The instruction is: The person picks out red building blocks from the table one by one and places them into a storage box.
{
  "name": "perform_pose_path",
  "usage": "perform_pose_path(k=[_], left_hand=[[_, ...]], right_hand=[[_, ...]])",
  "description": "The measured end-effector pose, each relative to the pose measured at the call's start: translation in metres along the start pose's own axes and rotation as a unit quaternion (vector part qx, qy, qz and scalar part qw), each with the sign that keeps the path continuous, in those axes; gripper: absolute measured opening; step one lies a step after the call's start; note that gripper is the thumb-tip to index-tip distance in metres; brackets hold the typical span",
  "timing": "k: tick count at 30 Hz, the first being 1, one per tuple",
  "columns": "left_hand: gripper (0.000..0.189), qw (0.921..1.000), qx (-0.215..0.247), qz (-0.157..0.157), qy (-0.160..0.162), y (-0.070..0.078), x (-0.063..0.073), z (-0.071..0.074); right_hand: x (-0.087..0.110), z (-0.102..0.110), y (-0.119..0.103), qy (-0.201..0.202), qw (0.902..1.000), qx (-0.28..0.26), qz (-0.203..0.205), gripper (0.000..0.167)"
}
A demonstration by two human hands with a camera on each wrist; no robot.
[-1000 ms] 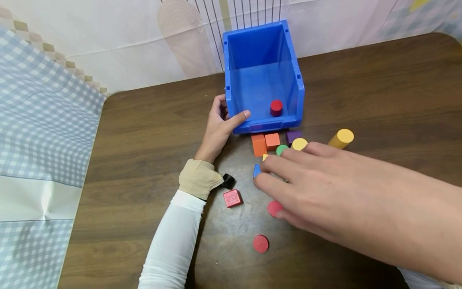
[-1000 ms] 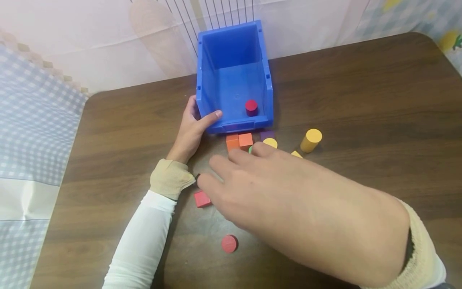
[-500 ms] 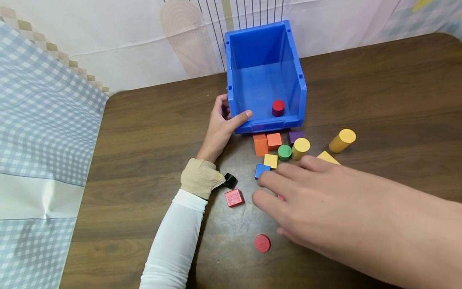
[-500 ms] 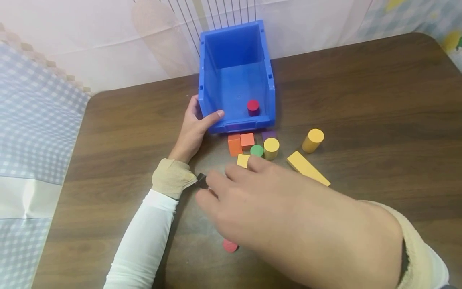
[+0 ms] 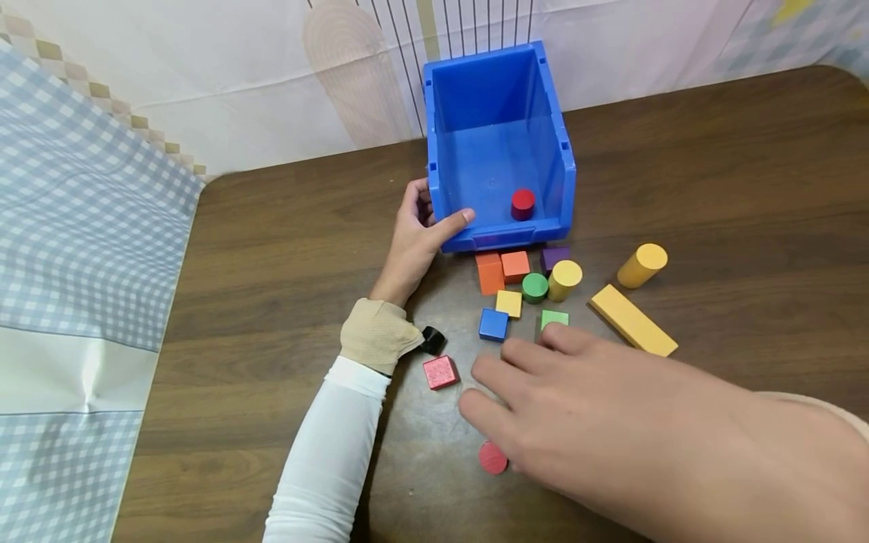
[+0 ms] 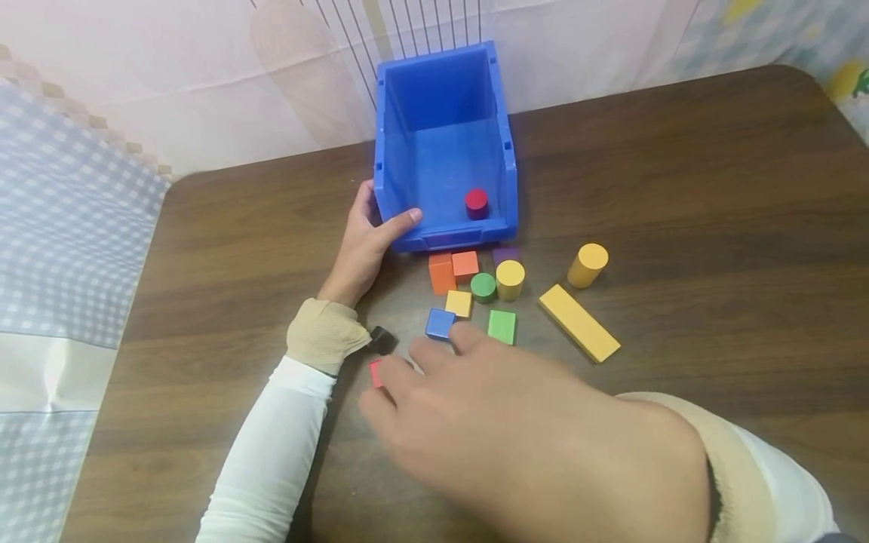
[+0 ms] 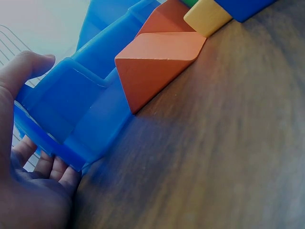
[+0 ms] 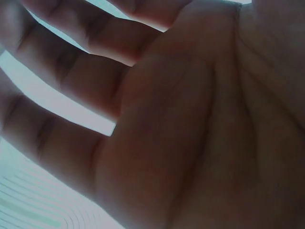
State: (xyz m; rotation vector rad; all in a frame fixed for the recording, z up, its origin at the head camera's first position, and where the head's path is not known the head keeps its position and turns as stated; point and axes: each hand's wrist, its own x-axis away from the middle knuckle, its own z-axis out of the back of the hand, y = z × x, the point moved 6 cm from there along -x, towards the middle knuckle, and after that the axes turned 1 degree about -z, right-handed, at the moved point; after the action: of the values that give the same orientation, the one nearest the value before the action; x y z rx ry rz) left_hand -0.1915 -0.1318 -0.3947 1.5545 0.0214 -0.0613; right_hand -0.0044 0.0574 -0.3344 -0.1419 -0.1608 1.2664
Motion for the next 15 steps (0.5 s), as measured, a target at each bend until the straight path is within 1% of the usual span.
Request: perform_pose_path(k=[1, 4, 6, 8, 11, 13, 15], left_hand=[[0.069, 1.0, 0.0, 0.0, -0.001, 0.0, 0.0, 0.0], [0.07, 1.0, 0.0, 0.0, 0.0, 0.0, 0.0, -0.001], [0.07, 1.0, -0.001, 0.001, 0.001, 0.0, 0.001, 0.0], [0.07, 1.0, -0.001, 0.004, 0.001, -0.001, 0.001, 0.0], [0.07, 1.0, 0.001, 0.006, 0.001, -0.001, 0.002, 0.0], [0.07, 1.0, 0.002, 0.006, 0.001, -0.002, 0.001, 0.0], [0.07, 1.0, 0.002, 0.005, 0.001, -0.002, 0.001, 0.0]], right_hand=[[-0.003, 0.012, -0.006, -0.007, 1.0, 0.002, 0.005, 0.067], [-0.011, 0.048, -0.023, -0.005, 0.9996, 0.022, 0.02, 0.051], [-0.015, 0.062, -0.032, 0.006, 0.9985, 0.046, 0.03, 0.042], [-0.017, 0.068, -0.038, 0.017, 0.997, 0.065, 0.038, 0.032], [-0.019, 0.068, -0.045, 0.026, 0.9948, 0.086, 0.048, 0.026], [-0.021, 0.066, -0.048, 0.03, 0.9937, 0.094, 0.054, 0.03], [-0.022, 0.065, -0.051, 0.032, 0.9918, 0.11, 0.056, 0.041]])
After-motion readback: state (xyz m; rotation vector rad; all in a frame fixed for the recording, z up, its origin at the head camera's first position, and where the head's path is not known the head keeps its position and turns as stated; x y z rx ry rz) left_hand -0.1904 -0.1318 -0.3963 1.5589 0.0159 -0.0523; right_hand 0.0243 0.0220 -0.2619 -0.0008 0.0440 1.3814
